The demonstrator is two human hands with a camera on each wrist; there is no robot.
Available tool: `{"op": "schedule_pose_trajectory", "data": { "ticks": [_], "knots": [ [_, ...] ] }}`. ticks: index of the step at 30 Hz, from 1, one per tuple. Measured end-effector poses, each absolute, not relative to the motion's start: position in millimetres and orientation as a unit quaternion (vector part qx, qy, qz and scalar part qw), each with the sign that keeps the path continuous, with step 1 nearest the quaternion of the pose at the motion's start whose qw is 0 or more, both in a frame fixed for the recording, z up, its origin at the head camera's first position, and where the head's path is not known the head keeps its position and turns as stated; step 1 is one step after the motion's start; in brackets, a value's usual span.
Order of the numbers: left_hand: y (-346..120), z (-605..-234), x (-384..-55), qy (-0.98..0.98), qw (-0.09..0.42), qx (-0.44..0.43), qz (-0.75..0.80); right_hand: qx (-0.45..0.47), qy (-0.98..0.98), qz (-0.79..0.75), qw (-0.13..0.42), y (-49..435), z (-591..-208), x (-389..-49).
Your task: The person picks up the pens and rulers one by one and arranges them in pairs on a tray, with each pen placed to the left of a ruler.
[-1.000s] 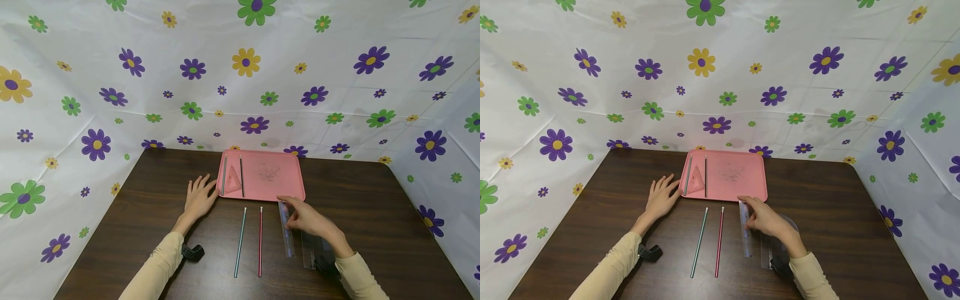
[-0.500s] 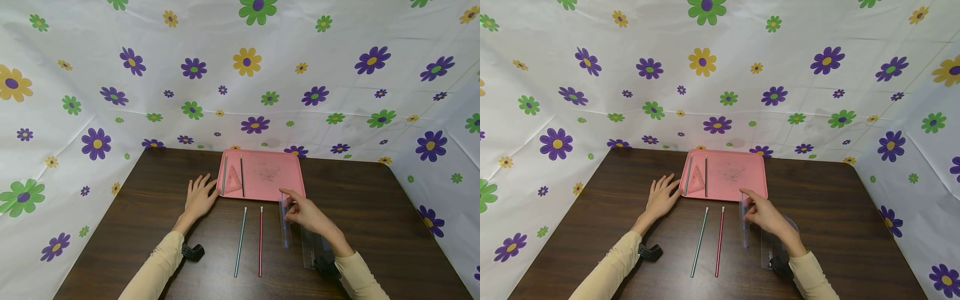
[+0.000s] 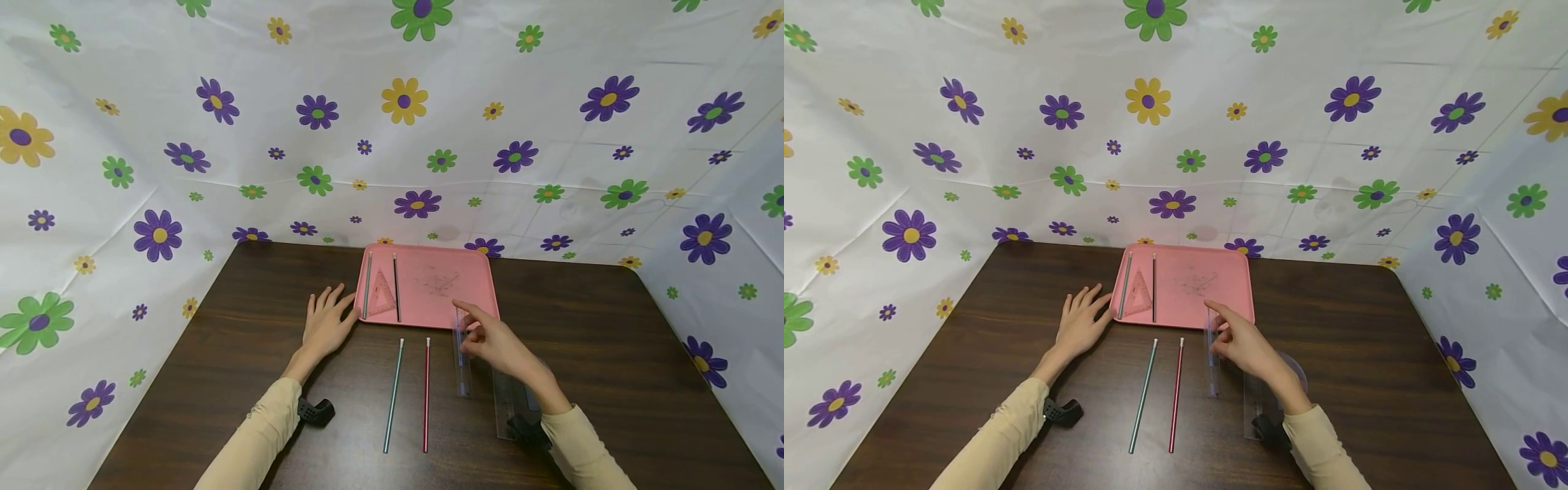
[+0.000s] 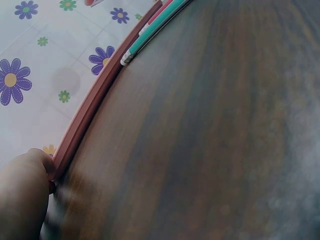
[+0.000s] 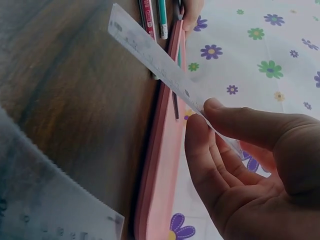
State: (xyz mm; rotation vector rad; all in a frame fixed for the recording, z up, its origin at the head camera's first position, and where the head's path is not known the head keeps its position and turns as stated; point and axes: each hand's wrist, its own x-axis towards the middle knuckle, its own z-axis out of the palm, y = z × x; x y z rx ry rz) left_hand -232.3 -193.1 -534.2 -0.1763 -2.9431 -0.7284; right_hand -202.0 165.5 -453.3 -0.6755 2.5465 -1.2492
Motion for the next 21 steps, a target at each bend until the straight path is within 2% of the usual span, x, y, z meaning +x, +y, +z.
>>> {"op": "schedule_pose_trajectory", "data": {
  "ticks": [21],
  "knots": [
    [-193, -535, -233, -0.967, 0.047, -0.055, -0.245, -0.219, 0.854, -0.464, 0.087, 146, -452, -234]
  ]
}}
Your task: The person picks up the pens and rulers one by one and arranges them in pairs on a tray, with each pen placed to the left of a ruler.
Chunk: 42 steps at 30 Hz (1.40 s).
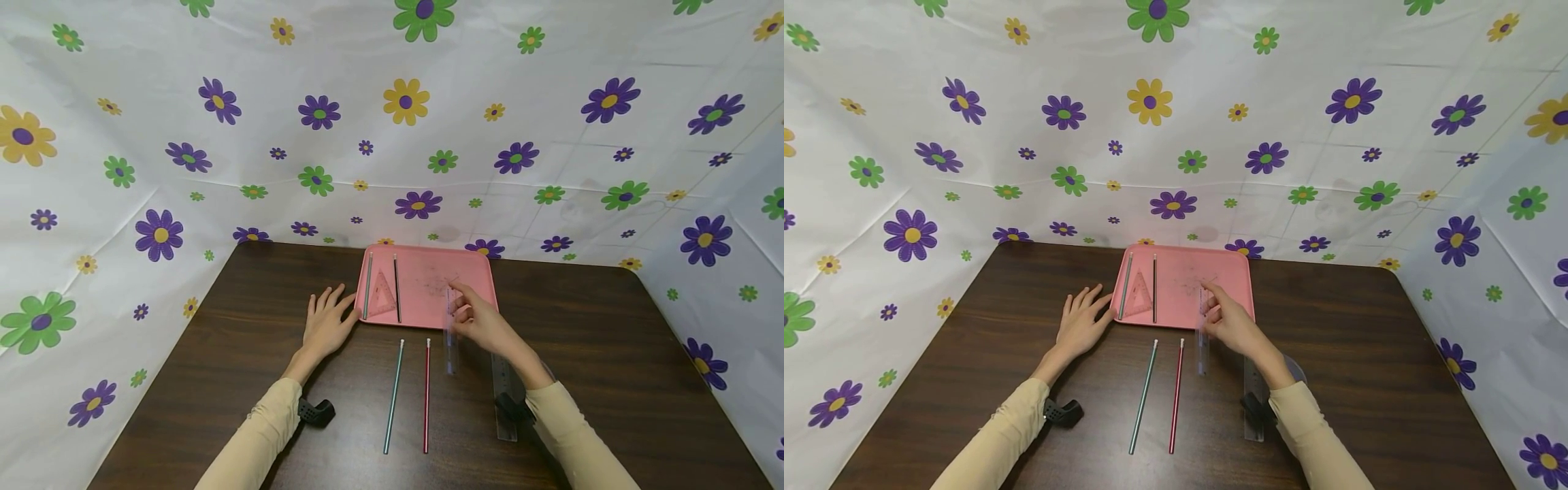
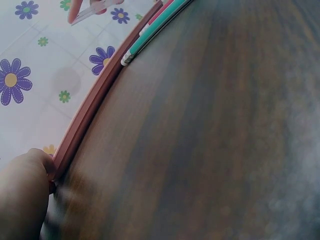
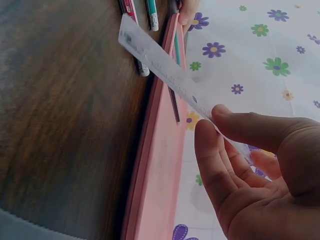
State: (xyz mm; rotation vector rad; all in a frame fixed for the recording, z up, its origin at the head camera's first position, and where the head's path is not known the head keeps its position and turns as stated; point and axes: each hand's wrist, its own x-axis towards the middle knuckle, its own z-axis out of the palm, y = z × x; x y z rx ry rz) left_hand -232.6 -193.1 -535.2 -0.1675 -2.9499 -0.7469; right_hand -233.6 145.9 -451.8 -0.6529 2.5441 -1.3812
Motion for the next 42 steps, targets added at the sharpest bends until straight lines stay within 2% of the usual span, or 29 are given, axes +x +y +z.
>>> {"op": "schedule_pose_trajectory", "data": {
  "ticks": [10, 20, 32, 42],
  "knots": [
    [-193, -535, -232, -0.966, 0.047, -0.055, -0.248, -0.201, 0.860, -0.463, 0.074, 134, -452, -253],
    [-193, -535, -233, -0.968, 0.049, -0.054, -0.239, -0.171, 0.863, -0.475, 0.029, 123, -457, -272],
    [-193, -534, -232, -0.968, 0.048, -0.056, -0.241, -0.157, 0.858, -0.489, 0.005, 108, -449, -289],
    [-193, -534, -232, -0.966, 0.053, -0.056, -0.247, -0.165, 0.865, -0.473, 0.007, 98, -453, -299]
  ]
}}
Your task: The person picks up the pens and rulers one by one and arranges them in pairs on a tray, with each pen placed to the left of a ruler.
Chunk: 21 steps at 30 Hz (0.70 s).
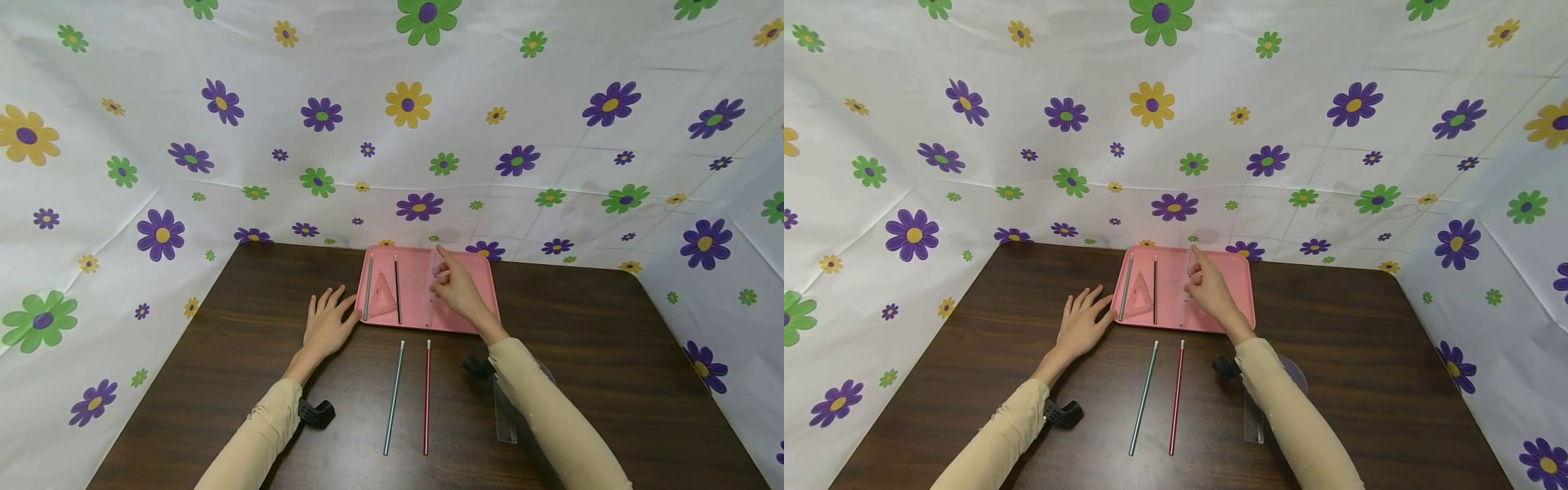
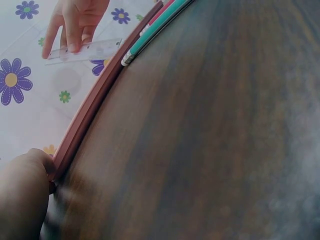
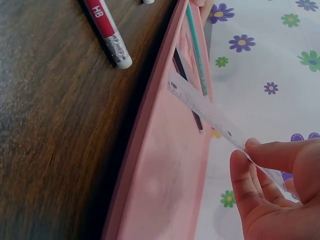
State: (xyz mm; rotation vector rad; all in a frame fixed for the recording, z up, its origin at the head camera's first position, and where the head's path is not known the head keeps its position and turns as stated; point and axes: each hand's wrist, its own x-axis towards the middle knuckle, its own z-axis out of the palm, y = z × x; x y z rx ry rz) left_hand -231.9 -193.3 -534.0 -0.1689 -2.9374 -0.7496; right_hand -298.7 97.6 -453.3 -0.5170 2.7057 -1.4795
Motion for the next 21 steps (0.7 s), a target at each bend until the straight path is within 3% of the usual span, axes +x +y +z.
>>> {"op": "schedule_pose_trajectory", "data": {
  "ticks": [21],
  "knots": [
    [-191, -532, -232, -0.966, 0.050, -0.054, -0.248, -0.167, 0.890, -0.422, 0.042, 77, -471, -307]
  ]
}}
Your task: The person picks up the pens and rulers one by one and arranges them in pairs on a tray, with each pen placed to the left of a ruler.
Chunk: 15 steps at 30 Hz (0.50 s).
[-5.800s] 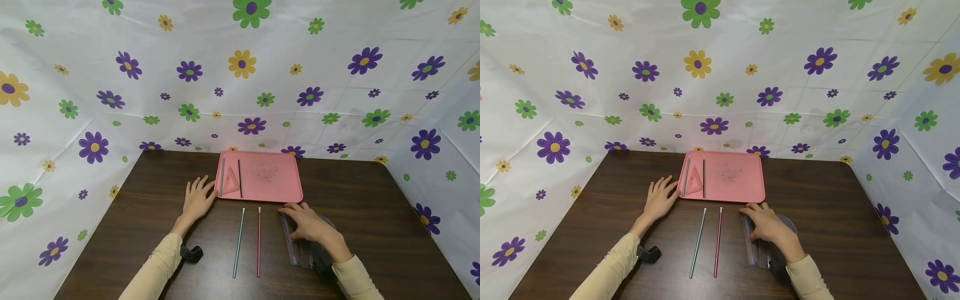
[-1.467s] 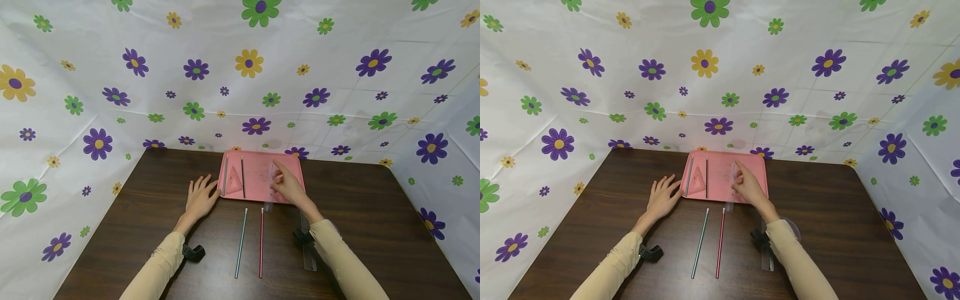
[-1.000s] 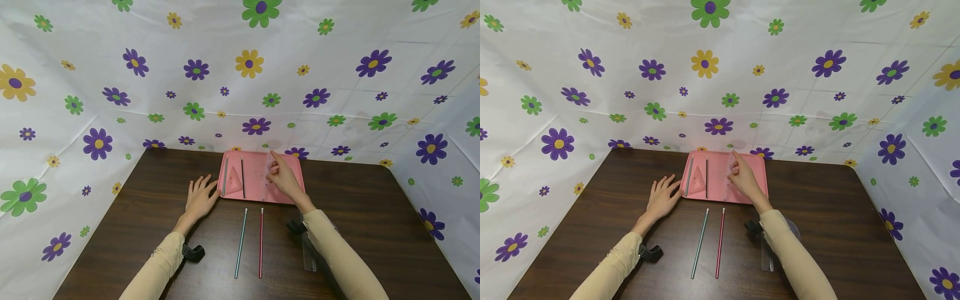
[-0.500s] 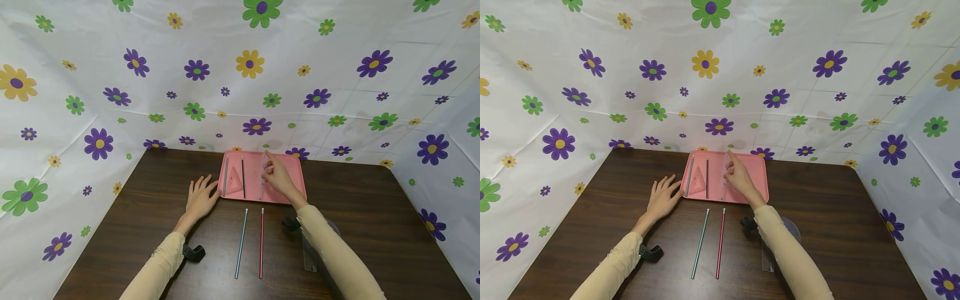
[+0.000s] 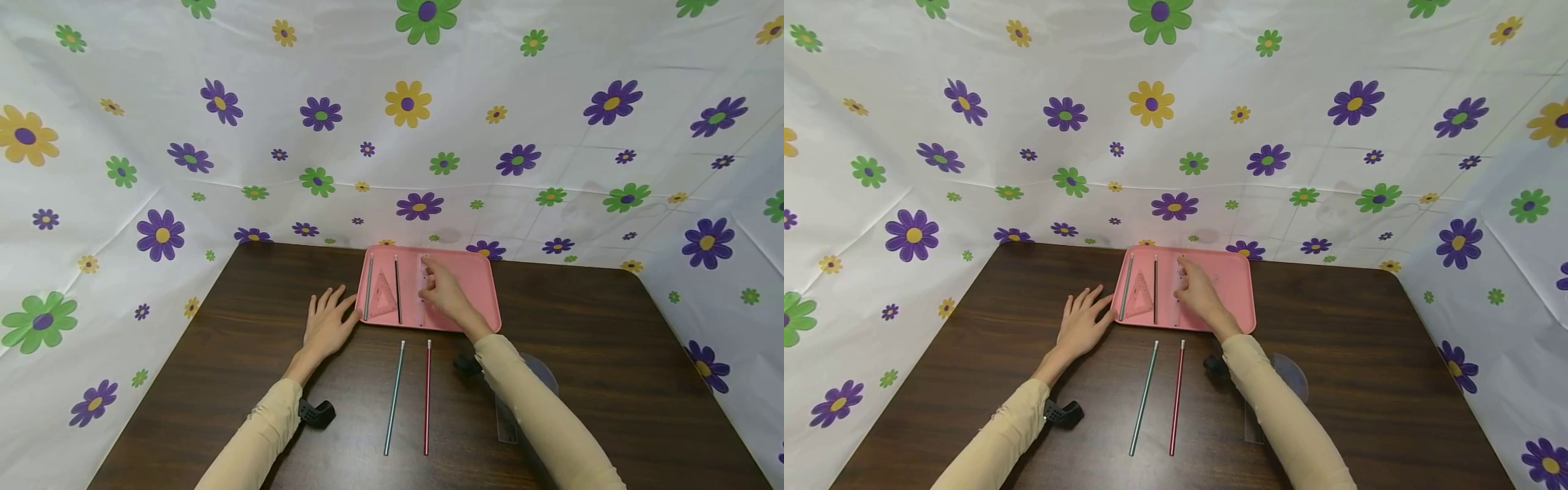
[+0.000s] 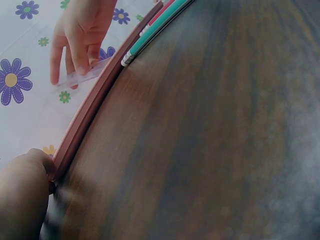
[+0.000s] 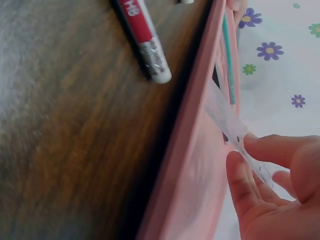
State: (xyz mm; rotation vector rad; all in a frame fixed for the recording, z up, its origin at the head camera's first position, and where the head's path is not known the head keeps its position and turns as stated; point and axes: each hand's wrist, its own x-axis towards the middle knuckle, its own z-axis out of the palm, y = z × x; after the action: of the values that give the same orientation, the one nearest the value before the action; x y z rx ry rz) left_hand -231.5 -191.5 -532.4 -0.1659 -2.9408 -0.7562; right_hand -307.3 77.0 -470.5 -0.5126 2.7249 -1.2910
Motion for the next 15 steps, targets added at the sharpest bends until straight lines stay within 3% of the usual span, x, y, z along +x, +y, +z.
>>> {"op": "schedule_pose_trajectory", "data": {
  "ticks": [15],
  "knots": [
    [-192, -532, -231, -0.965, 0.052, -0.055, -0.250, -0.205, 0.925, -0.317, 0.043, 70, -483, -306]
  ]
}}
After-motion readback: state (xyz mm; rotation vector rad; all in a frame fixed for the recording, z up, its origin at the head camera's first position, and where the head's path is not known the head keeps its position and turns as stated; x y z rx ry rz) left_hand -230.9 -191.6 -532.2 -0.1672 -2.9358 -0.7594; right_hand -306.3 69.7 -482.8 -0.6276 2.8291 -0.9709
